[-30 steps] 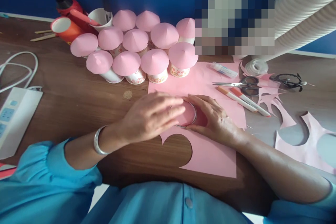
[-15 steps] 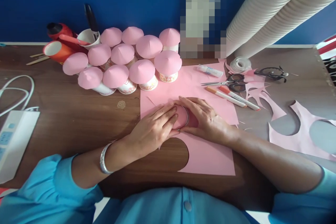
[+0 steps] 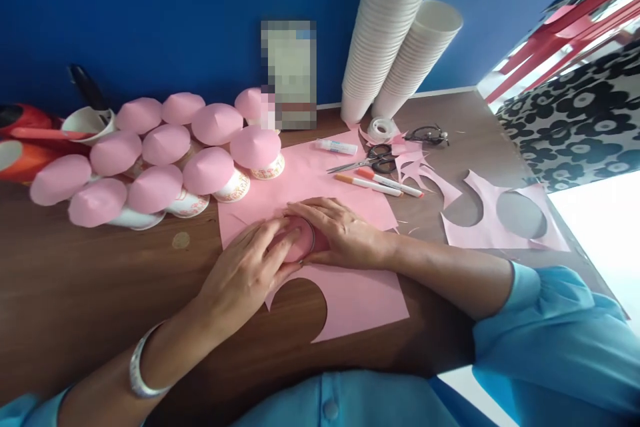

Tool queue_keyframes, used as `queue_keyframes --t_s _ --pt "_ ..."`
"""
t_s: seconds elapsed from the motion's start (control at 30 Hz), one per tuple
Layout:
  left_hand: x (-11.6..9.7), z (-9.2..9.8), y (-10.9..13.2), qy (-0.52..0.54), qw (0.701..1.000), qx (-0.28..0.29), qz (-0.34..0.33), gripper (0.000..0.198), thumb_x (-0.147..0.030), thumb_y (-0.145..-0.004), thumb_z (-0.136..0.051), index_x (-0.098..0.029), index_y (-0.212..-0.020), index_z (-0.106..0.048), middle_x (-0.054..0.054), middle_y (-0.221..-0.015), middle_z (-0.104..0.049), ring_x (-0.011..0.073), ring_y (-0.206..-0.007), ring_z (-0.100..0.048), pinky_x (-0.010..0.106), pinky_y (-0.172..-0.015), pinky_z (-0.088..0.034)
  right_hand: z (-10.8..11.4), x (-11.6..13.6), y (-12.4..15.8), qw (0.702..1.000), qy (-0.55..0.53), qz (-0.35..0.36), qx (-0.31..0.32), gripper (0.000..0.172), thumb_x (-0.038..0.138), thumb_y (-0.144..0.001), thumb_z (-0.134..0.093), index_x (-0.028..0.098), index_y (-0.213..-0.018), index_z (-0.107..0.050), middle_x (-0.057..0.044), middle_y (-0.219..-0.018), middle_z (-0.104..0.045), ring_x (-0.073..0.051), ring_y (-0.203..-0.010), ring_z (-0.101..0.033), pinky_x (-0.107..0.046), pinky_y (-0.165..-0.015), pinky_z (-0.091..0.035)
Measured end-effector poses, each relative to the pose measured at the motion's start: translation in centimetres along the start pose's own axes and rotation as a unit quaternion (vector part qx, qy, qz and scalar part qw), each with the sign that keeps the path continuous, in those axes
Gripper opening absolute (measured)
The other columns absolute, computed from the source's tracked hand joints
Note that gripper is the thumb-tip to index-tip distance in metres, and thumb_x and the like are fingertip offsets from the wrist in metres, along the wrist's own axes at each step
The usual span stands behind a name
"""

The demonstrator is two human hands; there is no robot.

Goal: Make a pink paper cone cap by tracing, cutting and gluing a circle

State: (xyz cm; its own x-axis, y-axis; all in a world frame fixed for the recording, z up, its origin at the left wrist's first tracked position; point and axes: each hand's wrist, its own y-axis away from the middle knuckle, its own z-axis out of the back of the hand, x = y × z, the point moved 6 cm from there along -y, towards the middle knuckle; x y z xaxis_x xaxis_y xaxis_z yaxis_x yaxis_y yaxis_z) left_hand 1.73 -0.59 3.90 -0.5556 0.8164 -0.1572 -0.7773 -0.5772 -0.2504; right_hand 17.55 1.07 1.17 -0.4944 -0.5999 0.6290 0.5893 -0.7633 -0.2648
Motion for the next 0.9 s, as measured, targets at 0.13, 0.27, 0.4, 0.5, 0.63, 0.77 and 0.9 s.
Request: queue_keyframes --t_s 0.13,0.27,0.4,0.5,0.63,0.77,0.9 --pt "0.1 0.2 -0.2 0.014 1.000 -0.006 -0.009 0.031 -0.028 -0.099 -0.065 -0.015 -0.128 -0.061 0.017 -0.121 -0.070 0.0332 -0.110 -0.072 0.053 -0.095 -0.063 2.0 0.6 0.0 0.999 -0.026 0.025 -0.010 0.062 0.035 -0.094 -0.076 0.014 -0.147 -0.053 -0.017 -0.144 -0.066 -0.027 -0.136 -0.061 -0.045 -0.115 -0.052" --pt "0.2 0.5 -0.6 0.001 1.000 0.009 -0.004 0.035 -0.031 -0.097 -0.070 -0.017 -0.128 -0.059 0.016 -0.120 -0.071 0.0344 -0.115 -0.070 0.054 -0.099 -0.061 6.4 -0.5 0.2 0.978 0.183 -0.042 -0.089 0.023 0.024 -0.102 -0.060 0.018 -0.120 -0.072 -0.013 -0.113 -0.077 -0.030 -0.109 -0.071 -0.046 -0.091 -0.060" --pt "0.4 1.0 -1.3 -0.005 1.000 0.021 0.011 0.055 -0.034 -0.092 -0.077 -0.014 -0.137 -0.054 0.020 -0.127 -0.069 0.0358 -0.114 -0.070 0.056 -0.099 -0.060 8.6 -2.5 0.3 0.913 0.386 -0.119 -0.056 0.033 0.025 -0.105 -0.053 0.014 -0.087 -0.078 -0.015 -0.088 -0.072 -0.026 -0.078 -0.066 -0.036 -0.055 -0.043" --pt "0.7 1.0 -1.7 0.010 0.999 0.046 0.019 0.066 -0.038 -0.089 -0.080 -0.015 -0.142 -0.050 0.019 -0.132 -0.067 0.0362 -0.118 -0.069 0.055 -0.099 -0.059 8.4 -3.5 0.3 0.887 0.436 -0.152 0.001 0.048 0.032 -0.109 -0.046 0.012 -0.080 -0.078 -0.017 -0.082 -0.070 -0.026 -0.075 -0.064 -0.035 -0.051 -0.027" --pt "1.0 0.7 -1.9 0.031 0.996 0.077 0.030 0.061 -0.039 -0.088 -0.081 -0.017 -0.138 -0.054 0.016 -0.131 -0.067 0.0342 -0.118 -0.068 0.052 -0.101 -0.059 8.0 -3.8 0.3 0.880 0.434 -0.184 0.058 0.048 0.026 -0.109 -0.039 0.011 -0.086 -0.078 -0.017 -0.086 -0.071 -0.028 -0.081 -0.065 -0.035 -0.053 -0.021" --pt "1.2 0.6 -1.8 0.052 0.995 0.073 0.034 0.062 -0.039 -0.087 -0.082 -0.018 -0.138 -0.053 0.015 -0.130 -0.066 0.0339 -0.118 -0.067 0.054 -0.104 -0.056 8.7 -3.9 0.6 0.869 0.441 -0.218 0.051 0.032 0.016 -0.103 -0.044 0.010 -0.100 -0.075 -0.018 -0.101 -0.072 -0.029 -0.088 -0.067 -0.034 -0.055 -0.019" --pt "1.3 0.5 -1.5 0.057 0.996 0.061 0.032 0.063 -0.038 -0.087 -0.082 -0.017 -0.139 -0.052 0.016 -0.132 -0.065 0.0343 -0.118 -0.065 0.056 -0.102 -0.056 8.6 -4.2 0.9 0.873 0.435 -0.208 0.068 0.028 0.020 -0.101 -0.049 0.010 -0.098 -0.075 -0.019 -0.103 -0.072 -0.030 -0.089 -0.067 -0.034 -0.057 -0.019"
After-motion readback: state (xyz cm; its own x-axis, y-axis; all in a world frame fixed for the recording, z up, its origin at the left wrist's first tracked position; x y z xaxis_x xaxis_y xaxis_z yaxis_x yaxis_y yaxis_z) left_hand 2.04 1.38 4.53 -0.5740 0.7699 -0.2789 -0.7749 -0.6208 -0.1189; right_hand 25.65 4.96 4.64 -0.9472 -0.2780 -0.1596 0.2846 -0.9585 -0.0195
